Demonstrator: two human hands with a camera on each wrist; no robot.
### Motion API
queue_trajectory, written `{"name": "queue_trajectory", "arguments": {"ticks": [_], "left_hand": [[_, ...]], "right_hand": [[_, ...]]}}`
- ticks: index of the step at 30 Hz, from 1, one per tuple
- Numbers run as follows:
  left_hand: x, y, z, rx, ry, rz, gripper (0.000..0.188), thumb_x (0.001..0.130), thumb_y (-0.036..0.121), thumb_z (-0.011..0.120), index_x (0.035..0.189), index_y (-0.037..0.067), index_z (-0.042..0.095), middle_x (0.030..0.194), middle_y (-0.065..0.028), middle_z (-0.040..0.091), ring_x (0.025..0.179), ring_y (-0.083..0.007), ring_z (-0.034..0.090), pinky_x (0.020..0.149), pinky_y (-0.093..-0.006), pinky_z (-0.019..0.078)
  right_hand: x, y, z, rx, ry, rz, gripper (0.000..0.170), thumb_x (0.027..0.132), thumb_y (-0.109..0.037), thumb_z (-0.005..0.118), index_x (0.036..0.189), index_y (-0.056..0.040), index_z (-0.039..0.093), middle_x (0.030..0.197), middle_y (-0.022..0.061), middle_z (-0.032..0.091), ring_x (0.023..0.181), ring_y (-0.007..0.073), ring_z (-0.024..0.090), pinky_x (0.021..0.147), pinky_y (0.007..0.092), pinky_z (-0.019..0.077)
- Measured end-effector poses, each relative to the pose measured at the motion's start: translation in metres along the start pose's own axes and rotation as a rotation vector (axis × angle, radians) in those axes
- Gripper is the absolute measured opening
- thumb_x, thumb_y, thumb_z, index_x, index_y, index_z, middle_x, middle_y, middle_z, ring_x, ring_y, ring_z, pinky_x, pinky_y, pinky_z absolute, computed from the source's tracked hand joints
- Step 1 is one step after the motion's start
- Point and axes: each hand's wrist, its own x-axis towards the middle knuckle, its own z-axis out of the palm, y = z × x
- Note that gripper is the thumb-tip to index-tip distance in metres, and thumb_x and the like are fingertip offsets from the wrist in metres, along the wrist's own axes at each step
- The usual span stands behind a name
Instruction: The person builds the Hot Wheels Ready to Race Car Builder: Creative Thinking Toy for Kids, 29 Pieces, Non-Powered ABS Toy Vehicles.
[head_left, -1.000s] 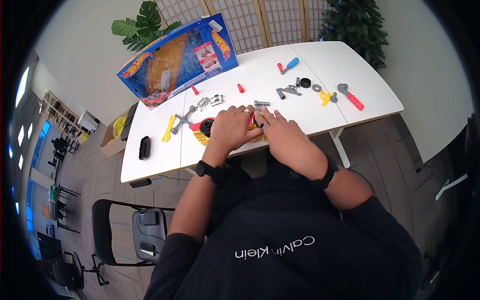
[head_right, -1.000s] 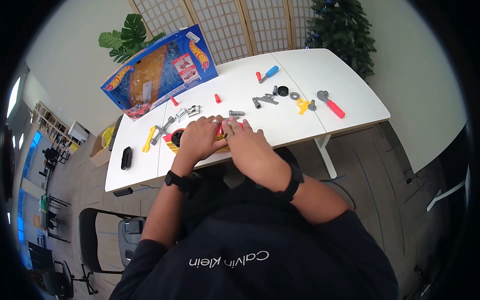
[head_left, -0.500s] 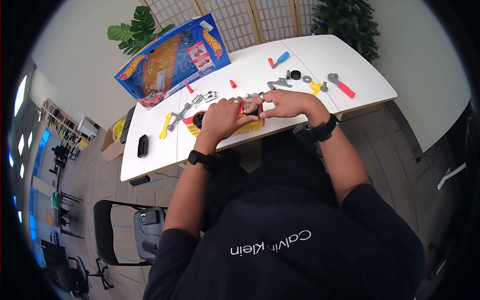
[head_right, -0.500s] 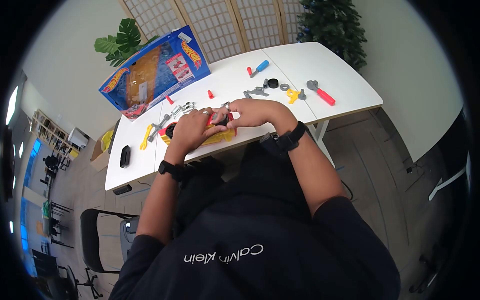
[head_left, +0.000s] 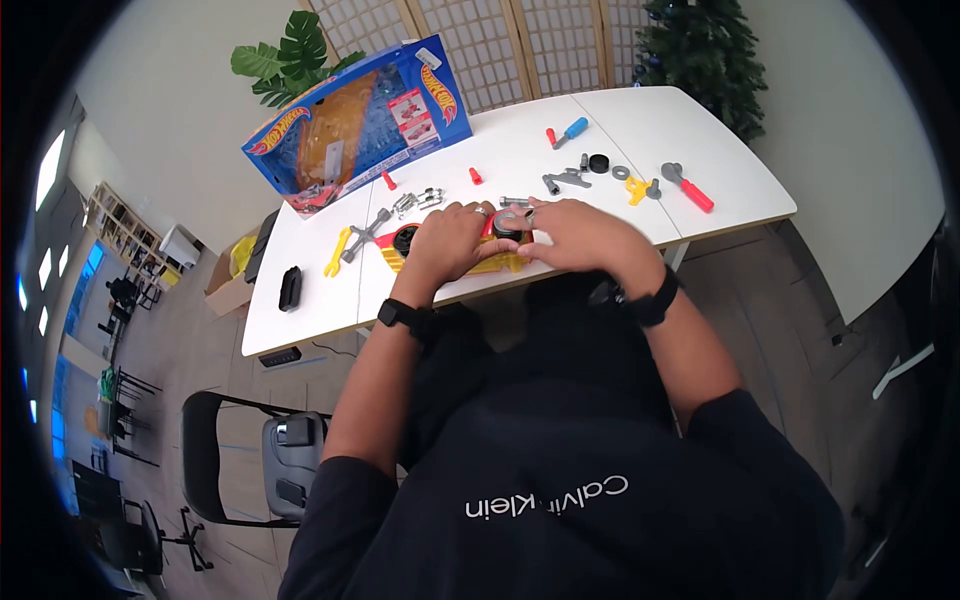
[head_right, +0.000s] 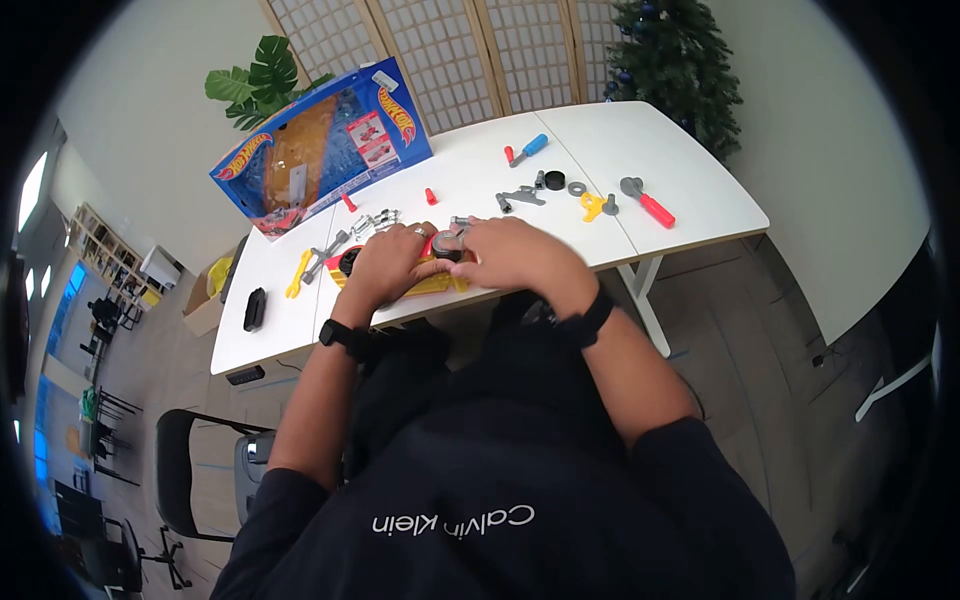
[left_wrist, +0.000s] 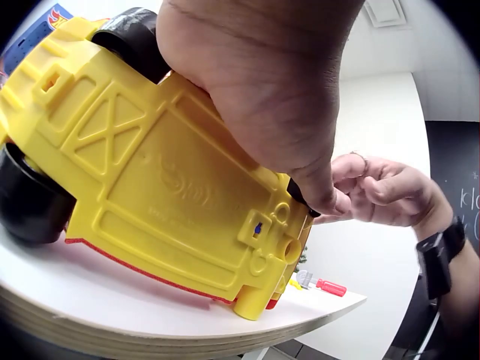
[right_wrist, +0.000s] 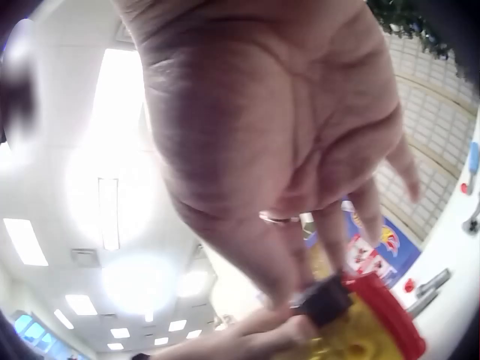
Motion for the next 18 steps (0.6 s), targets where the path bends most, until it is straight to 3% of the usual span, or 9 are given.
{"name": "queue_trajectory", "arguments": {"ticks": [1,4,5,6,9,11,12,14,18], "left_hand": [[0.001,-0.004,0.007,0.070,0.067,0.031,0.073,0.093,0.075,0.056,0.109,0.005,0.072,0.095,-0.0154,0.075,0.097,-0.0329,0.073,0.079,-0.0458,0.0578],[0.000,-0.001,0.003,0.103,0.050,0.027,0.067,0.096,0.070,0.057,0.111,0.005,0.069,0.095,-0.0151,0.075,0.098,-0.0332,0.072,0.080,-0.0459,0.0574],[-0.001,-0.001,0.005,0.100,0.048,0.025,0.067,0.096,0.070,0.057,0.111,0.005,0.069,0.095,-0.0151,0.075,0.098,-0.0332,0.072,0.080,-0.0459,0.0574],[-0.001,-0.002,0.006,0.096,0.046,0.023,0.061,0.096,0.064,0.060,0.112,0.005,0.068,0.096,-0.0150,0.075,0.098,-0.0334,0.071,0.081,-0.0462,0.0573],[-0.001,-0.007,0.010,0.085,0.043,0.020,0.049,0.095,0.051,0.065,0.114,0.006,0.064,0.098,-0.0149,0.074,0.100,-0.0337,0.070,0.082,-0.0468,0.0569],[-0.002,-0.005,0.011,0.065,0.036,0.010,0.036,0.092,0.035,0.070,0.114,0.007,0.062,0.101,-0.0148,0.074,0.100,-0.0338,0.070,0.083,-0.0475,0.0569],[-0.002,-0.004,0.009,0.054,0.033,0.008,0.036,0.092,0.035,0.070,0.114,0.007,0.062,0.101,-0.0148,0.074,0.100,-0.0338,0.070,0.083,-0.0475,0.0569],[-0.002,-0.004,0.009,0.055,0.020,-0.005,0.033,0.092,0.031,0.068,0.114,0.007,0.063,0.099,-0.0146,0.074,0.100,-0.0339,0.070,0.083,-0.0471,0.0571],[-0.002,-0.005,0.012,0.051,0.033,-0.007,0.036,0.092,0.034,0.068,0.116,0.007,0.065,0.096,-0.0134,0.074,0.097,-0.0330,0.070,0.080,-0.0474,0.0567]], "right_hand": [[-0.008,-0.016,0.006,-0.136,0.106,-0.011,0.053,0.096,-0.036,0.067,0.140,-0.0067,0.065,0.146,0.0200,0.062,0.142,0.0340,0.054,0.119,0.0566,0.0381],[-0.016,-0.051,0.023,-0.384,0.197,0.101,0.060,0.095,-0.030,0.065,0.149,-0.0044,0.055,0.151,0.0203,0.058,0.147,0.0314,0.049,0.121,0.0624,0.0316],[-0.014,-0.061,0.031,-0.433,0.214,0.154,0.066,0.093,-0.027,0.067,0.152,-0.0017,0.050,0.154,0.0206,0.055,0.149,0.0319,0.047,0.124,0.0602,0.0283],[-0.011,-0.067,0.043,-0.523,0.274,0.172,0.070,0.089,-0.026,0.070,0.152,-0.0010,0.050,0.152,0.0223,0.057,0.145,0.0322,0.050,0.122,0.0577,0.0314],[-0.005,-0.084,0.048,-0.614,0.302,0.206,0.056,0.091,-0.025,0.069,0.141,-0.0019,0.062,0.139,0.0186,0.064,0.132,0.0297,0.057,0.114,0.0518,0.0388],[-0.003,-0.094,0.036,-0.701,0.168,0.175,0.038,0.092,-0.024,0.068,0.125,-0.0058,0.074,0.123,0.0114,0.068,0.118,0.0258,0.060,0.103,0.0452,0.0449],[-0.001,-0.096,0.035,-0.702,0.157,0.177,0.038,0.092,-0.024,0.068,0.125,-0.0058,0.074,0.123,0.0114,0.068,0.118,0.0258,0.060,0.103,0.0452,0.0449],[0.002,-0.097,0.036,-0.839,0.148,0.155,0.025,0.092,-0.023,0.068,0.110,-0.0105,0.080,0.113,0.0071,0.066,0.114,0.0246,0.060,0.097,0.0415,0.0471],[0.000,-0.090,0.035,-0.962,0.123,0.044,0.024,0.087,-0.025,0.074,0.106,-0.0111,0.080,0.115,0.0083,0.065,0.115,0.0242,0.059,0.092,0.0397,0.0477]]}}
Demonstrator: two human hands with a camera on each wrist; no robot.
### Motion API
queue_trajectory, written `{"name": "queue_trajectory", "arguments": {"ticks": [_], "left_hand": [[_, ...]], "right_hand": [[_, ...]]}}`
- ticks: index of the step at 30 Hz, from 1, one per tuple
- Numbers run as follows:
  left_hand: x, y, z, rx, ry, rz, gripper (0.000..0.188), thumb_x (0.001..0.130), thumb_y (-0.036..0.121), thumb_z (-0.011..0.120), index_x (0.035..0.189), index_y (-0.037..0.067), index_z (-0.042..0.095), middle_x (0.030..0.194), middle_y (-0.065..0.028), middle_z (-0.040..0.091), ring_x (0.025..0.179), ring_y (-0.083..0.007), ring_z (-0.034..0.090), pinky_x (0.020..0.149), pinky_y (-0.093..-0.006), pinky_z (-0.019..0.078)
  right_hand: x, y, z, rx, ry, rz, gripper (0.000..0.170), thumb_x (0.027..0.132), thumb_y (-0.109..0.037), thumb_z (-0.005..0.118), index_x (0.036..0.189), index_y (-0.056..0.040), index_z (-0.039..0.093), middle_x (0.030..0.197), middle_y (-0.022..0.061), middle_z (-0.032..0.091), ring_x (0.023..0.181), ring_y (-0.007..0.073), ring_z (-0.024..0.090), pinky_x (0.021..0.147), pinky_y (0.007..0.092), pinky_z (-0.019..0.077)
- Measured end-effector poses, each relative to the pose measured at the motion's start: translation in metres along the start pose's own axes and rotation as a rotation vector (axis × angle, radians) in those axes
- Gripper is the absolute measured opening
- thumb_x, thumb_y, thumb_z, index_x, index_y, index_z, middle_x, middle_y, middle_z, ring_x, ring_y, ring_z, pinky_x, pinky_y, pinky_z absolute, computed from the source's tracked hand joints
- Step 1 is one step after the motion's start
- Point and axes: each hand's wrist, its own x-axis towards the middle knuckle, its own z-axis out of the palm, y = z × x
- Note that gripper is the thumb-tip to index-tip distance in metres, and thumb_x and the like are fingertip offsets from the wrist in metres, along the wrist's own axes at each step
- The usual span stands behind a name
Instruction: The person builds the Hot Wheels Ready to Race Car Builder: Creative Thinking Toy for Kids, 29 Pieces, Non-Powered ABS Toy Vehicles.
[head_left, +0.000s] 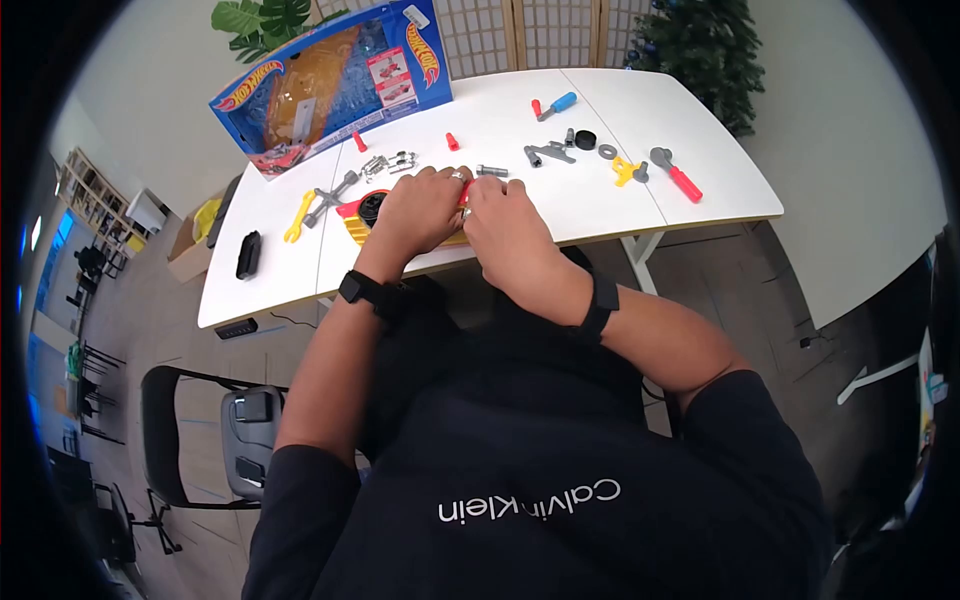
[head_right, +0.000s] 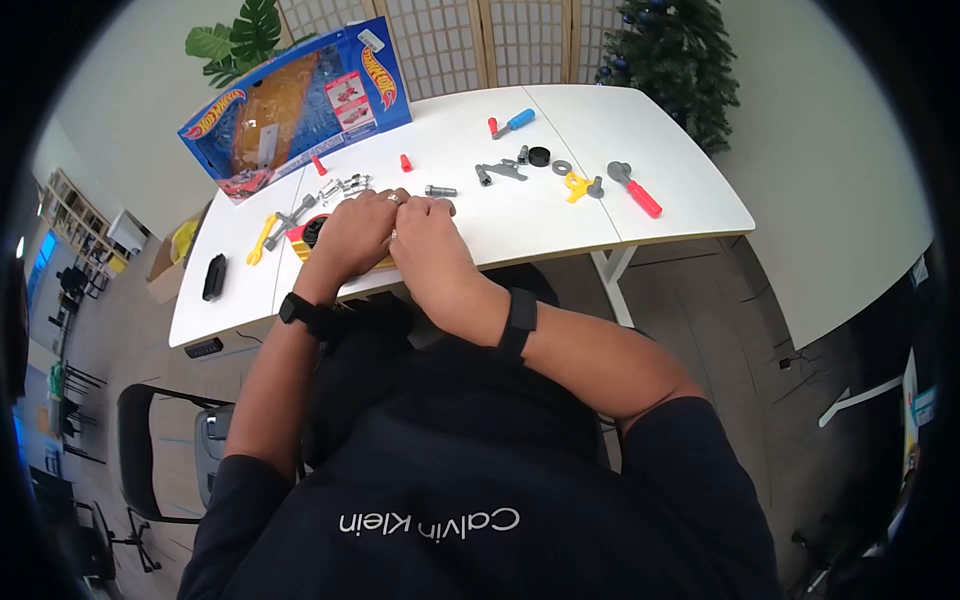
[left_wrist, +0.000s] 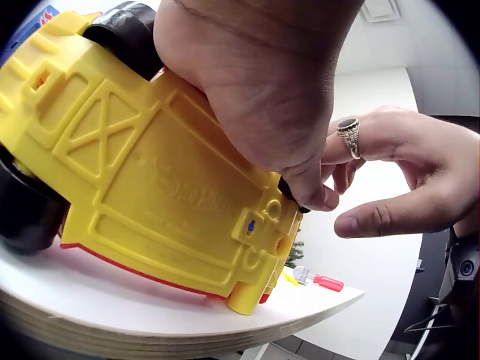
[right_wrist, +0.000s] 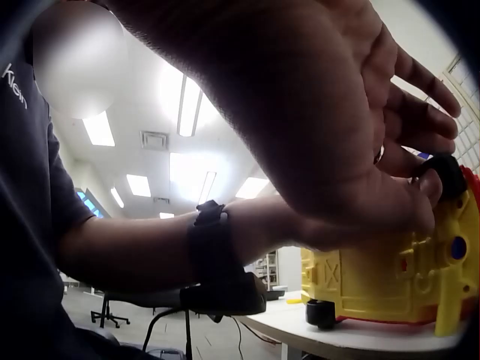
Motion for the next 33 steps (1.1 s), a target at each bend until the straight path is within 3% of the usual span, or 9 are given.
{"name": "queue_trajectory", "arguments": {"ticks": [6,10,11,15,18,22,23,28,33], "left_hand": [[-0.003,0.003,0.002,0.018,0.075,0.005,0.052,0.095,0.052,0.064,0.115,0.004,0.067,0.096,-0.0130,0.075,0.094,-0.0319,0.071,0.077,-0.0451,0.0562],[-0.003,0.005,-0.003,-0.022,0.057,-0.026,0.067,0.096,0.066,0.057,0.114,0.002,0.067,0.100,-0.0159,0.074,0.097,-0.0352,0.070,0.081,-0.0459,0.0561],[-0.003,0.005,-0.002,-0.015,0.045,-0.038,0.076,0.094,0.073,0.054,0.115,0.002,0.067,0.100,-0.0160,0.074,0.098,-0.0347,0.071,0.083,-0.0455,0.0560],[0.000,0.002,-0.004,-0.005,-0.017,-0.036,0.076,0.093,0.074,0.054,0.116,0.002,0.068,0.100,-0.0158,0.074,0.099,-0.0344,0.070,0.084,-0.0453,0.0557],[-0.001,-0.001,-0.004,-0.036,-0.015,0.002,0.077,0.092,0.075,0.054,0.116,0.003,0.068,0.099,-0.0151,0.074,0.099,-0.0340,0.070,0.086,-0.0454,0.0547],[-0.001,-0.004,-0.009,-0.032,-0.068,0.062,0.077,0.091,0.076,0.055,0.116,0.004,0.068,0.099,-0.0140,0.072,0.099,-0.0342,0.068,0.086,-0.0461,0.0534],[0.001,-0.005,-0.009,-0.018,-0.097,0.080,0.077,0.090,0.076,0.055,0.116,0.004,0.068,0.100,-0.0139,0.072,0.099,-0.0344,0.068,0.086,-0.0463,0.0531],[0.000,-0.010,-0.006,-0.108,-0.007,0.115,0.076,0.089,0.076,0.056,0.111,0.004,0.066,0.099,-0.0140,0.071,0.096,-0.0362,0.067,0.083,-0.0480,0.0530],[0.000,-0.007,-0.009,-0.094,-0.014,0.098,0.078,0.089,0.078,0.054,0.112,0.004,0.066,0.098,-0.0126,0.070,0.095,-0.0341,0.068,0.082,-0.0450,0.0523]], "right_hand": [[-0.005,0.025,0.026,0.278,0.185,-0.105,0.021,0.082,-0.018,0.074,0.100,-0.0068,0.079,0.114,0.0121,0.062,0.116,0.0252,0.057,0.088,0.0364,0.0480],[-0.015,0.060,0.041,0.696,0.301,-0.181,0.061,0.082,-0.013,0.072,0.140,0.0005,0.060,0.129,0.0170,0.062,0.104,0.0329,0.065,0.088,0.0438,0.0544],[-0.017,0.069,0.044,0.761,0.241,-0.220,0.075,0.082,-0.011,0.071,0.153,-0.0059,0.047,0.146,0.0157,0.058,0.105,0.0371,0.069,0.092,0.0458,0.0568],[-0.011,0.102,0.056,0.939,0.058,-0.314,0.068,0.087,-0.015,0.066,0.153,-0.0184,0.051,0.162,0.0054,0.049,0.119,0.0360,0.068,0.099,0.0446,0.0571],[0.002,0.117,0.064,1.002,0.026,-0.412,0.062,0.090,-0.017,0.064,0.151,-0.0195,0.055,0.159,0.0104,0.052,0.122,0.0386,0.066,0.105,0.0437,0.0537],[0.017,0.122,0.051,0.918,-0.019,-0.454,0.050,0.093,-0.020,0.064,0.142,-0.0106,0.061,0.140,0.0159,0.067,0.111,0.0393,0.070,0.097,0.0441,0.0561],[0.019,0.122,0.052,0.910,0.008,-0.456,0.055,0.094,-0.025,0.064,0.148,-0.0159,0.060,0.125,0.0172,0.073,0.105,0.0399,0.070,0.093,0.0455,0.0566],[0.001,0.109,0.048,0.918,0.014,-0.436,0.062,0.094,-0.035,0.066,0.152,-0.0176,0.052,0.157,0.0117,0.054,0.105,0.0415,0.070,0.092,0.0463,0.0568],[-0.010,0.094,0.058,0.949,0.054,-0.351,0.069,0.092,-0.032,0.075,0.155,-0.0191,0.051,0.164,0.0095,0.047,0.104,0.0379,0.072,0.092,0.0417,0.0587]]}}
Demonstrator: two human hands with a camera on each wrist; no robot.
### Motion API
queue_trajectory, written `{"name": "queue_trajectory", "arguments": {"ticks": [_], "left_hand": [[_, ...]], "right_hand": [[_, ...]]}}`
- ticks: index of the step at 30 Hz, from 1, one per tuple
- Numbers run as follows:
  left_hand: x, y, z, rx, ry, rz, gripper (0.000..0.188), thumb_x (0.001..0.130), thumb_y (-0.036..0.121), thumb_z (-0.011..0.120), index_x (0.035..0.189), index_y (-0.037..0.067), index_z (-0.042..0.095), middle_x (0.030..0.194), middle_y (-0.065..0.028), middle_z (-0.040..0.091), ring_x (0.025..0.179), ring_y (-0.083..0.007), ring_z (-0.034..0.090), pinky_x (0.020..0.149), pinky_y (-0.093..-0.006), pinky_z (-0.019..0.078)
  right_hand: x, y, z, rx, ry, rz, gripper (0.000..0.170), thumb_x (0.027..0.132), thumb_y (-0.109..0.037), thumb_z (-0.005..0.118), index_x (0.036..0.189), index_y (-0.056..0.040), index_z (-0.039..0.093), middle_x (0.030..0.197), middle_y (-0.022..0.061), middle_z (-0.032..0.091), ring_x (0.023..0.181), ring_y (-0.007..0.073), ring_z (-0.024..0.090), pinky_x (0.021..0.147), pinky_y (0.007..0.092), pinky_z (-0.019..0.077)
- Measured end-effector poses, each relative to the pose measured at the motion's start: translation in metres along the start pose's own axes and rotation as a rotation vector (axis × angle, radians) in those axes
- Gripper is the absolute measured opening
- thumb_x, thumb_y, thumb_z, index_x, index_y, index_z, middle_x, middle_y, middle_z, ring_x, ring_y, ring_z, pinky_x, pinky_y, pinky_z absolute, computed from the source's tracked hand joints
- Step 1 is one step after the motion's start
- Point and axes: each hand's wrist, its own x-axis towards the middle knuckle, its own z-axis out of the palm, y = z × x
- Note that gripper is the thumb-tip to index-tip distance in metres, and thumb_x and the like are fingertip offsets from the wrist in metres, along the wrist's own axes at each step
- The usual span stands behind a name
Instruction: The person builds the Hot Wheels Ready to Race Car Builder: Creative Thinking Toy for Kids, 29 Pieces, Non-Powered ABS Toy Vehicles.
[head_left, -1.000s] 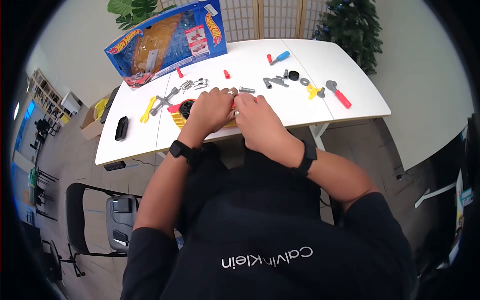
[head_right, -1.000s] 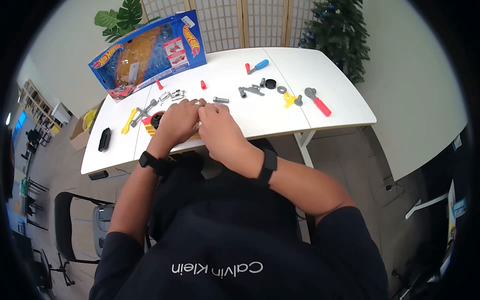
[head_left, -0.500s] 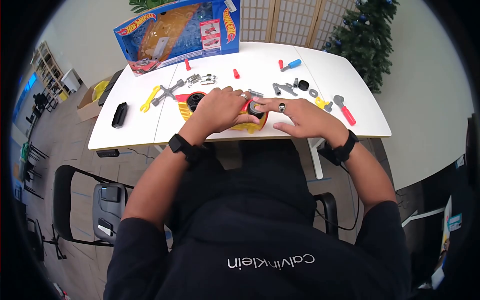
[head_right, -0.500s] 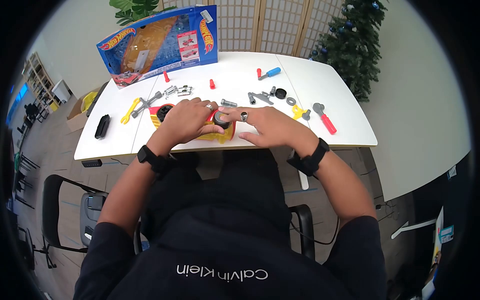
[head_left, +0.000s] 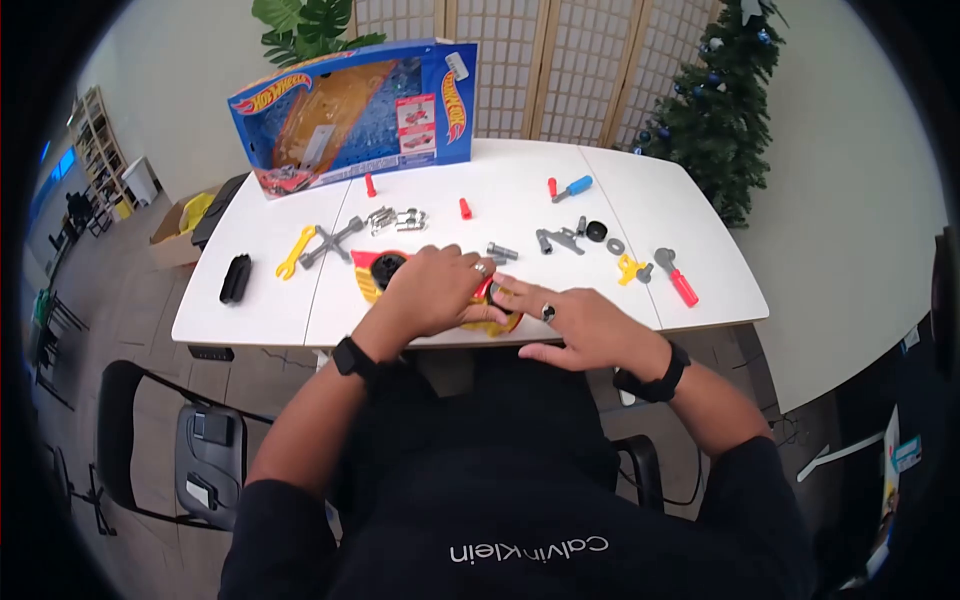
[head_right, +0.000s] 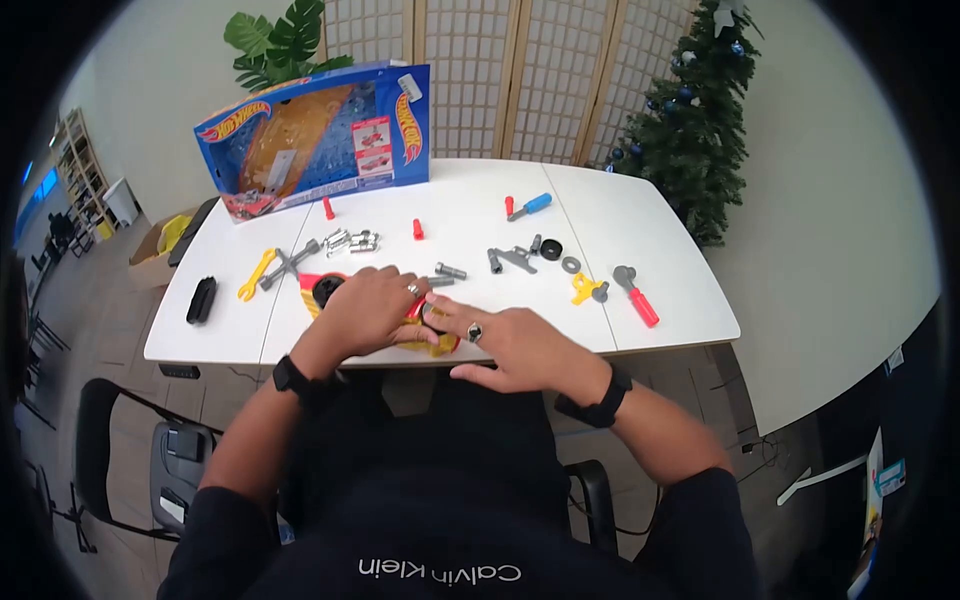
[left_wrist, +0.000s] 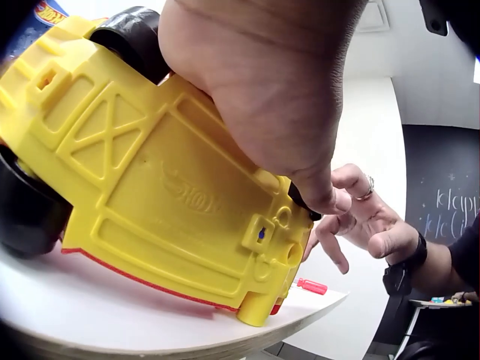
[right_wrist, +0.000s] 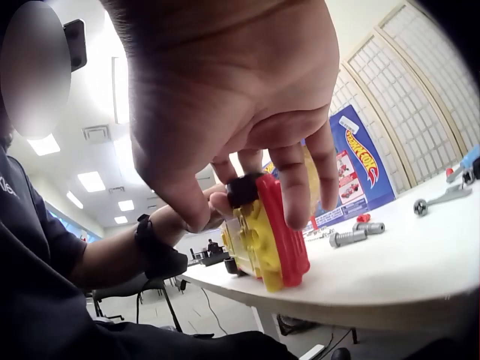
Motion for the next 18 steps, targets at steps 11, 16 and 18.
{"name": "queue_trajectory", "arguments": {"ticks": [11,16,18], "left_hand": [[0.002,0.004,-0.003,-0.035,-0.017,-0.053,0.082,0.088,0.079,0.055,0.116,0.003,0.067,0.094,-0.0133,0.070,0.095,-0.0322,0.068,0.088,-0.0423,0.0522],[0.001,0.003,-0.001,-0.041,0.001,-0.059,0.083,0.088,0.080,0.055,0.115,0.003,0.068,0.097,-0.0133,0.070,0.097,-0.0312,0.068,0.088,-0.0413,0.0516],[0.002,0.001,-0.001,-0.035,-0.002,-0.067,0.083,0.088,0.080,0.055,0.114,0.003,0.067,0.097,-0.0133,0.070,0.097,-0.0310,0.068,0.088,-0.0411,0.0514]], "right_hand": [[0.061,0.112,0.020,-0.306,0.238,0.702,0.034,0.094,-0.036,0.072,0.097,-0.0015,0.071,0.107,0.0152,0.075,0.089,0.0354,0.074,0.080,0.0459,0.0597],[0.077,0.130,0.042,-0.361,0.109,0.769,0.031,0.087,-0.030,0.074,0.101,-0.0025,0.073,0.096,0.0210,0.076,0.095,0.0366,0.076,0.083,0.0467,0.0610],[0.077,0.132,0.041,-0.357,0.149,0.803,0.023,0.088,-0.022,0.072,0.099,-0.0020,0.072,0.093,0.0212,0.076,0.092,0.0371,0.075,0.081,0.0479,0.0604]]}}
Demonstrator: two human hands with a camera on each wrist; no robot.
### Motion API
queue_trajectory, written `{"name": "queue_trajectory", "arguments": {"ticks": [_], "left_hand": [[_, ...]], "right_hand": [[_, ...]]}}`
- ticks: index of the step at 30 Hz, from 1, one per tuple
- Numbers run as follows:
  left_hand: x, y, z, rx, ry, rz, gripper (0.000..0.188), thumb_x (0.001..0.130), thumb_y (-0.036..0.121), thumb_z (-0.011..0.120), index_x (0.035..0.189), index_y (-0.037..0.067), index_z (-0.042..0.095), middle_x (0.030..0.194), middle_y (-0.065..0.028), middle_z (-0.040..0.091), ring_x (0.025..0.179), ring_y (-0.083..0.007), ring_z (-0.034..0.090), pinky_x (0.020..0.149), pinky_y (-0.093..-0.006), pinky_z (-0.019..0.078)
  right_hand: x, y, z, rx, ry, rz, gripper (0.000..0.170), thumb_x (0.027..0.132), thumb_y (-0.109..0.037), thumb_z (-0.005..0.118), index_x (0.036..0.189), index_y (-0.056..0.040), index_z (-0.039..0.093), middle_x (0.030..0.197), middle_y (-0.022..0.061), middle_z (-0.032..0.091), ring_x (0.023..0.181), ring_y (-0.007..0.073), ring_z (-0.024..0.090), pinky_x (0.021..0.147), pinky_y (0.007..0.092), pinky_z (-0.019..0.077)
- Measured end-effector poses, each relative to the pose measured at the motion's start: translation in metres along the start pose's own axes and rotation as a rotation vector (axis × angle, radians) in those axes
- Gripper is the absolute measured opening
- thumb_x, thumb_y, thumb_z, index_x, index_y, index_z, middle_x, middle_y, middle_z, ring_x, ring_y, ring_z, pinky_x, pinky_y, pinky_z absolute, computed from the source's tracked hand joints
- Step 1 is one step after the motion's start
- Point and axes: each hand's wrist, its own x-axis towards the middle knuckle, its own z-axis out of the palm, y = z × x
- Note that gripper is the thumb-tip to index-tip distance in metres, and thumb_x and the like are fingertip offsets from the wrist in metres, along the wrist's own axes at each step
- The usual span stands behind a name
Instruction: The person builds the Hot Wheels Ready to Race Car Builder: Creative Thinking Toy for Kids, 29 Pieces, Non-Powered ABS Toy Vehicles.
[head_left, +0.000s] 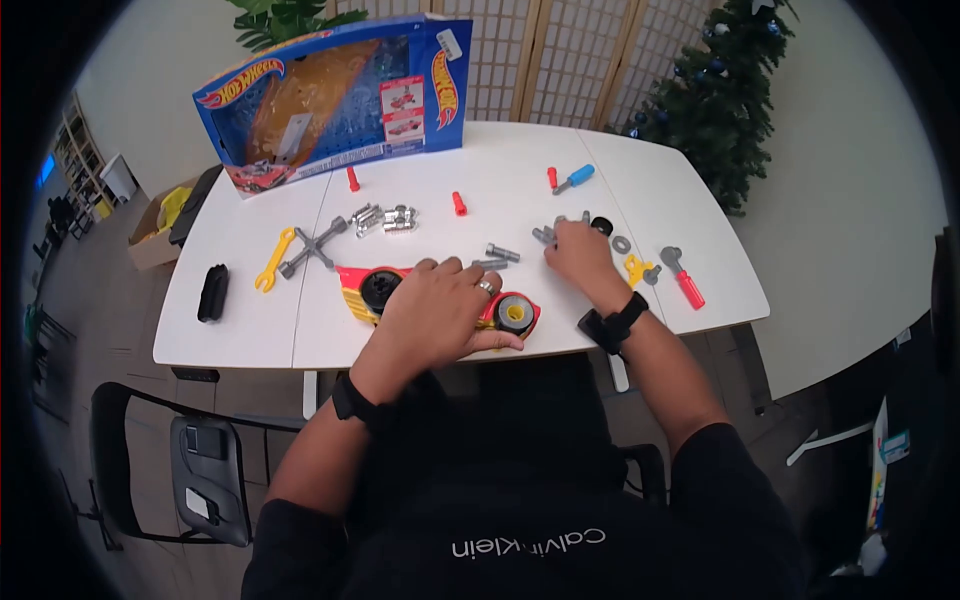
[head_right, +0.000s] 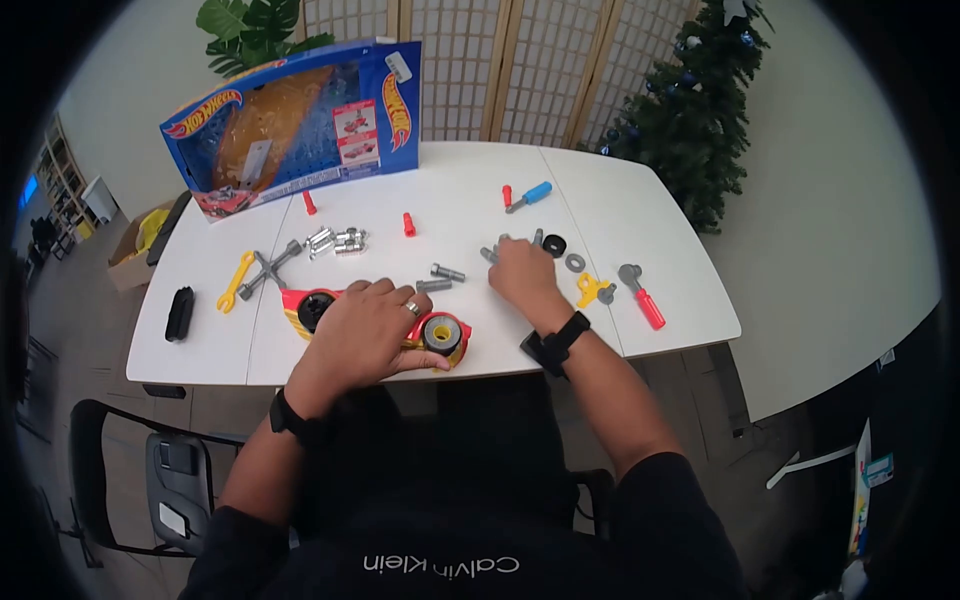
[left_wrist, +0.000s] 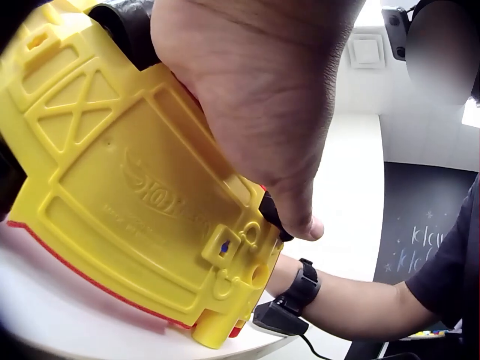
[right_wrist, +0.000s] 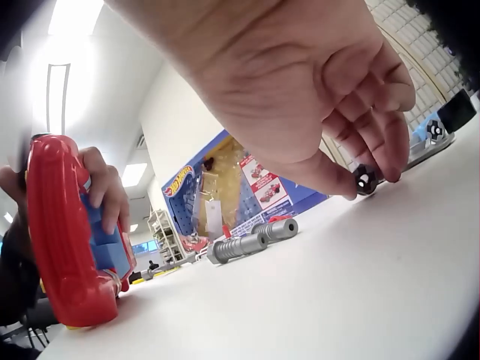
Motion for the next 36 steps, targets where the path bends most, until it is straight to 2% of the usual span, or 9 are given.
{"name": "queue_trajectory", "arguments": {"ticks": [5,8,10,13,26,29,31,34,36], "left_hand": [[-0.003,0.000,0.005,-0.003,0.026,0.000,0.082,0.088,0.081,0.054,0.113,0.004,0.067,0.096,-0.0122,0.070,0.095,-0.0300,0.068,0.087,-0.0401,0.0511],[-0.002,0.000,0.003,-0.008,0.008,-0.013,0.081,0.088,0.080,0.055,0.112,0.004,0.068,0.096,-0.0116,0.071,0.095,-0.0296,0.068,0.086,-0.0398,0.0510],[-0.002,0.000,0.003,-0.006,0.018,-0.010,0.080,0.088,0.080,0.055,0.112,0.005,0.069,0.096,-0.0114,0.071,0.095,-0.0294,0.068,0.086,-0.0398,0.0510],[-0.003,0.001,0.003,0.010,0.026,-0.015,0.079,0.089,0.079,0.056,0.113,0.005,0.069,0.096,-0.0113,0.072,0.095,-0.0293,0.069,0.085,-0.0398,0.0512],[-0.004,-0.002,0.004,0.007,-0.007,-0.001,0.083,0.087,0.082,0.055,0.108,0.004,0.073,0.099,-0.0094,0.072,0.095,-0.0294,0.068,0.086,-0.0401,0.0520],[-0.004,-0.003,0.007,0.012,0.063,0.019,0.083,0.087,0.083,0.054,0.109,0.005,0.072,0.097,-0.0091,0.072,0.094,-0.0292,0.069,0.085,-0.0404,0.0519],[-0.004,-0.003,0.005,-0.009,0.010,0.010,0.083,0.088,0.082,0.054,0.112,0.005,0.071,0.097,-0.0092,0.072,0.095,-0.0288,0.069,0.086,-0.0404,0.0520],[-0.006,-0.002,0.009,0.033,0.069,0.015,0.082,0.088,0.082,0.054,0.111,0.005,0.070,0.097,-0.0092,0.071,0.095,-0.0287,0.069,0.086,-0.0406,0.0521],[-0.005,-0.003,0.008,0.029,0.044,0.015,0.082,0.089,0.082,0.053,0.112,0.005,0.070,0.097,-0.0094,0.071,0.095,-0.0288,0.069,0.085,-0.0406,0.0522]], "right_hand": [[-0.030,-0.005,-0.069,0.607,0.084,-0.215,0.017,0.093,-0.009,0.071,0.108,0.0008,0.071,0.088,0.0198,0.073,0.080,0.0340,0.072,0.075,0.0435,0.0568],[-0.066,-0.025,-0.125,0.574,-0.014,-0.301,0.018,0.096,-0.005,0.069,0.113,0.0008,0.072,0.092,0.0180,0.073,0.081,0.0330,0.070,0.076,0.0401,0.0558],[-0.088,-0.035,-0.143,0.419,0.056,-0.697,0.027,0.089,0.006,0.067,0.115,-0.0016,0.072,0.097,0.0140,0.074,0.089,0.0292,0.072,0.078,0.0365,0.0587],[-0.103,-0.044,-0.141,0.285,0.071,-0.813,0.034,0.084,0.010,0.066,0.115,-0.0027,0.072,0.103,0.0124,0.075,0.095,0.0307,0.072,0.085,0.0385,0.0594],[-0.092,-0.062,-0.129,0.090,-0.037,-0.849,0.021,0.094,-0.008,0.066,0.115,-0.0098,0.071,0.099,0.0071,0.073,0.093,0.0290,0.069,0.081,0.0402,0.0571],[-0.092,-0.069,-0.144,-0.169,-0.057,-0.789,0.021,0.096,-0.021,0.070,0.113,-0.0091,0.070,0.094,0.0053,0.071,0.093,0.0281,0.068,0.078,0.0392,0.0562],[-0.091,-0.075,-0.148,-0.251,-0.205,-0.531,0.021,0.096,-0.027,0.067,0.098,-0.0081,0.075,0.095,0.0051,0.069,0.102,0.0276,0.066,0.078,0.0386,0.0565],[-0.095,-0.062,-0.132,0.220,0.116,-0.782,0.027,0.097,-0.034,0.071,0.092,-0.0076,0.073,0.084,0.0076,0.067,0.089,0.0294,0.065,0.073,0.0412,0.0532],[-0.088,-0.054,-0.115,0.264,0.068,-0.850,0.028,0.097,-0.035,0.071,0.092,-0.0075,0.073,0.085,0.0077,0.068,0.090,0.0297,0.066,0.073,0.0421,0.0532]]}}
